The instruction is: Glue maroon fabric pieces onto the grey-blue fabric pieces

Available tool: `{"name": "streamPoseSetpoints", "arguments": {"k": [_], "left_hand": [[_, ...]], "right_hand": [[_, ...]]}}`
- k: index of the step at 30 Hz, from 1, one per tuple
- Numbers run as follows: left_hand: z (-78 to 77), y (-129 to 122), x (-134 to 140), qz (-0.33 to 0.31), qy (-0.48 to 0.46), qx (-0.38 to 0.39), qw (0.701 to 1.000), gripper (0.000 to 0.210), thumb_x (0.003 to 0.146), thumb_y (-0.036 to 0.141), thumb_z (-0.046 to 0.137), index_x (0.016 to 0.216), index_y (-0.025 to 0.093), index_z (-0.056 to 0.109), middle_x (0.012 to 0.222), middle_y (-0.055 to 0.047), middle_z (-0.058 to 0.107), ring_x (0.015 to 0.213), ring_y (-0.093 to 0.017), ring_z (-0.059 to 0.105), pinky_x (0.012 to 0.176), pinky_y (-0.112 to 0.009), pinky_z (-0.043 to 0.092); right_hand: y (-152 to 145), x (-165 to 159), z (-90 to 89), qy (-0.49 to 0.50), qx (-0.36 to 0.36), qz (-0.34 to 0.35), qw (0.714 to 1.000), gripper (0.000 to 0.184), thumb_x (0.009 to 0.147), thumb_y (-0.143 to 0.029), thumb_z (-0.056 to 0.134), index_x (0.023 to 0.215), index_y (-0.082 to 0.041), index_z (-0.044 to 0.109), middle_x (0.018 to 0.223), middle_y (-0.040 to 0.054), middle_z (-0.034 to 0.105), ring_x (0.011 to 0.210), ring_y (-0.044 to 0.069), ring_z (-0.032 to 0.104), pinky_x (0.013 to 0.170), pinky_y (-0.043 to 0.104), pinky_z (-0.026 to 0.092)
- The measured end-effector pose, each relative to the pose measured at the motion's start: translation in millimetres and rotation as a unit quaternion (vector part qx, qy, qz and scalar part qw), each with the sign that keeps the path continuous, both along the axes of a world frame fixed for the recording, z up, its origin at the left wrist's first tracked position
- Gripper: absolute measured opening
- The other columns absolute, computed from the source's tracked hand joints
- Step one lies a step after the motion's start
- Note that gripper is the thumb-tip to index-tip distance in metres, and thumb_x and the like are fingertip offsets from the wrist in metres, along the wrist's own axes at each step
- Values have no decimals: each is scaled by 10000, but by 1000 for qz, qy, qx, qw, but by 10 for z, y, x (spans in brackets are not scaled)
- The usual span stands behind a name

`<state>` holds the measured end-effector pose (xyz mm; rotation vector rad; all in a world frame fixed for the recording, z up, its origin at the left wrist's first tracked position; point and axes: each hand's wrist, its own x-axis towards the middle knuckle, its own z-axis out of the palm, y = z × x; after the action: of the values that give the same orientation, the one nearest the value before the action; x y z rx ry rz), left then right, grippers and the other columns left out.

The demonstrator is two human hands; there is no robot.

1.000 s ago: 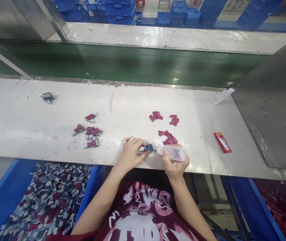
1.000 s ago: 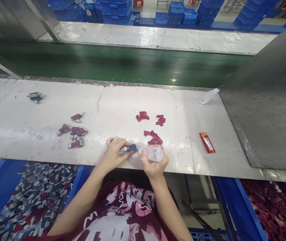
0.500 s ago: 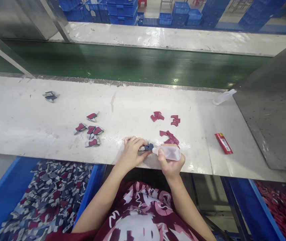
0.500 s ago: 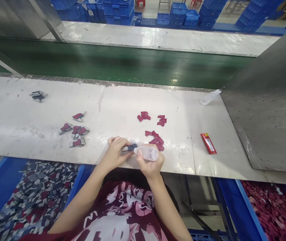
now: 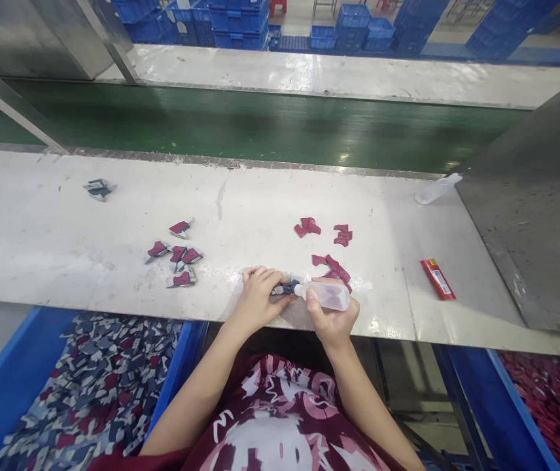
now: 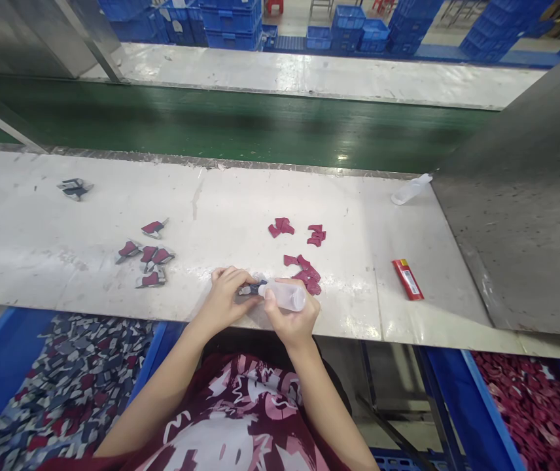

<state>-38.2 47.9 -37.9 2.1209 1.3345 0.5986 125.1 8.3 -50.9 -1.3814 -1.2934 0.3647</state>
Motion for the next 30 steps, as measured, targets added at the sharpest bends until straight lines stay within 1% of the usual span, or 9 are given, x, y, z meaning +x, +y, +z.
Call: {"name": "streamPoseSetpoints", "arguments": {"k": [5, 11, 14, 21, 26, 30], "left_hand": [[10, 3, -2, 0, 1, -3, 1000, 189, 835, 346, 733, 890, 225, 599, 945, -11, 726, 933, -233, 614, 931, -427, 323], [-5, 0, -2, 0, -3, 2, 1000, 191, 856, 373, 715, 900, 223, 606, 953, -10, 726, 944, -230, 614, 935, -421, 318], [-15, 2, -1, 1, -3, 2, 1000, 215, 856, 399, 721, 902, 225, 605, 956, -10, 729, 945, -229, 613, 930, -420, 314], [5, 0, 0, -2, 4, 0, 1000, 177, 863, 348, 711, 903, 222, 593, 955, -6, 726, 950, -225, 609, 919, -414, 311], [0, -6, 1, -2, 6, 2, 1000, 187, 866, 364, 707, 898, 223, 589, 949, -10, 726, 954, -230, 612, 916, -415, 312], [-7, -4, -1, -2, 5, 7, 1000, 189, 865, 367, 712, 897, 220, 597, 939, -5, 724, 944, -223, 613, 914, -409, 311]], "right_hand": [[5, -14, 19, 10, 2, -4, 1000, 159, 815, -317, 698, 900, -182, 694, 805, 51, 747, 663, 190, 719, 582, 285, 583], [13, -9, 17, 22, 3, -8, 1000, 144, 812, -292, 702, 909, -185, 695, 831, 50, 748, 700, 187, 724, 626, 286, 588], [11, -5, 9, 29, -6, -14, 999, 150, 819, -310, 691, 902, -185, 694, 826, 51, 747, 699, 191, 720, 628, 295, 586], [-6, 27, -35, 54, -33, -35, 997, 177, 821, -342, 686, 885, -176, 693, 806, 61, 736, 718, 204, 712, 649, 314, 582], [-1, 39, -66, 68, -31, -52, 996, 183, 822, -348, 693, 882, -176, 695, 815, 58, 727, 730, 204, 706, 664, 315, 573], [3, 39, -56, 76, -38, -63, 994, 205, 829, -371, 683, 881, -173, 693, 816, 61, 726, 747, 213, 707, 676, 326, 576]]}}
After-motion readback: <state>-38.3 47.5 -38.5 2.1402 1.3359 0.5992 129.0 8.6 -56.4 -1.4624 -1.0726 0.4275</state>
